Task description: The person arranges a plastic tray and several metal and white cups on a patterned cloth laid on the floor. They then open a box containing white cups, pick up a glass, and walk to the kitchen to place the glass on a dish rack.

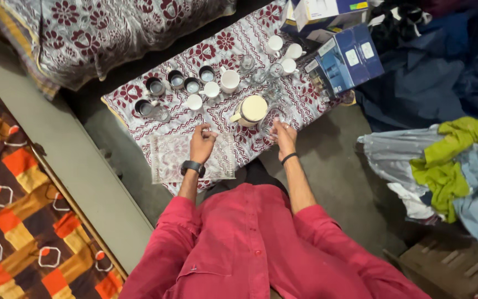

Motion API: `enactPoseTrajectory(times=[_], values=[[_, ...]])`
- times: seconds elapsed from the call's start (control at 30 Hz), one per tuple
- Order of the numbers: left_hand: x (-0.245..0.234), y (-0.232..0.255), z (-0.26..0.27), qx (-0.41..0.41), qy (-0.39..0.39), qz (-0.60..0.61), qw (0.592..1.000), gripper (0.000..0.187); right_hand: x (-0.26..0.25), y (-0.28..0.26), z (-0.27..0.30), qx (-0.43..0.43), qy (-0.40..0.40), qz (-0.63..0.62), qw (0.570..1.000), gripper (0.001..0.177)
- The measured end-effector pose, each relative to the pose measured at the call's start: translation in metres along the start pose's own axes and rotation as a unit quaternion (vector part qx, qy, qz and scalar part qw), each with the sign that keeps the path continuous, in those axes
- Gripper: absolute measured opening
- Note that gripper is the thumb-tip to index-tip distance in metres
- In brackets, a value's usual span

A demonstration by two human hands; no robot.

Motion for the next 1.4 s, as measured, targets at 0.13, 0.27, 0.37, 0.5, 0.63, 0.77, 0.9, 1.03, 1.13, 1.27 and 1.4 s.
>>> enactPoseTrajectory(times=[0.13,0.27,0.37,0.5,0.63,0.77,0.9,1.03,1.13,1.27,1.4], values=[[0.007,0.006,-0.012,-0.003,0.03,0.02,0.999,0.043,0.01,-0.005,-0.049,-0.001,-0.044,0.068,0.997,0.025],[0.023,0.004,-0.02,-0.013,0.049,0.058,0.997,0.042,0.028,-0.013,-0.078,-0.131,-0.031,0.287,0.948,0.047],[0.03,0.0,-0.023,-0.024,0.061,0.058,0.996,0.041,0.043,-0.024,-0.079,-0.23,-0.032,0.46,0.857,0.066],[0.04,-0.001,-0.013,-0.066,0.085,0.073,0.991,0.041,0.065,-0.046,-0.072,-0.268,-0.073,0.614,0.739,0.094],[0.047,0.0,-0.002,-0.1,0.109,0.049,0.988,0.042,0.089,-0.063,-0.067,-0.273,-0.106,0.7,0.651,0.117],[0.056,-0.007,0.009,-0.1,0.127,0.061,0.985,0.043,0.094,-0.058,-0.075,-0.225,-0.143,0.751,0.604,0.126],[0.062,-0.013,0.018,-0.094,0.14,0.108,0.98,0.043,0.095,-0.046,-0.086,-0.272,-0.127,0.755,0.584,0.133],[0.061,-0.011,0.022,-0.11,0.145,0.084,0.98,0.044,0.099,-0.039,-0.099,-0.279,-0.132,0.759,0.573,0.128],[0.055,-0.005,0.024,-0.094,0.148,0.071,0.982,0.041,0.103,-0.045,-0.098,-0.264,-0.129,0.738,0.608,0.118],[0.048,0.005,0.022,-0.072,0.142,0.035,0.987,0.039,0.105,-0.071,-0.074,-0.254,-0.101,0.687,0.673,0.115],[0.052,0.005,0.013,-0.066,0.123,0.061,0.988,0.04,0.089,-0.097,-0.041,-0.223,-0.071,0.627,0.743,0.111]])
Point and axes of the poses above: each hand's wrist, its own z-axis away from the middle knuckle, its own x-axis out of the palm, y = z × x, the point moved 3 cm from there along -z, towards the middle knuckle, and after that the axes turned 12 degrees about x, right-handed, at the moved point
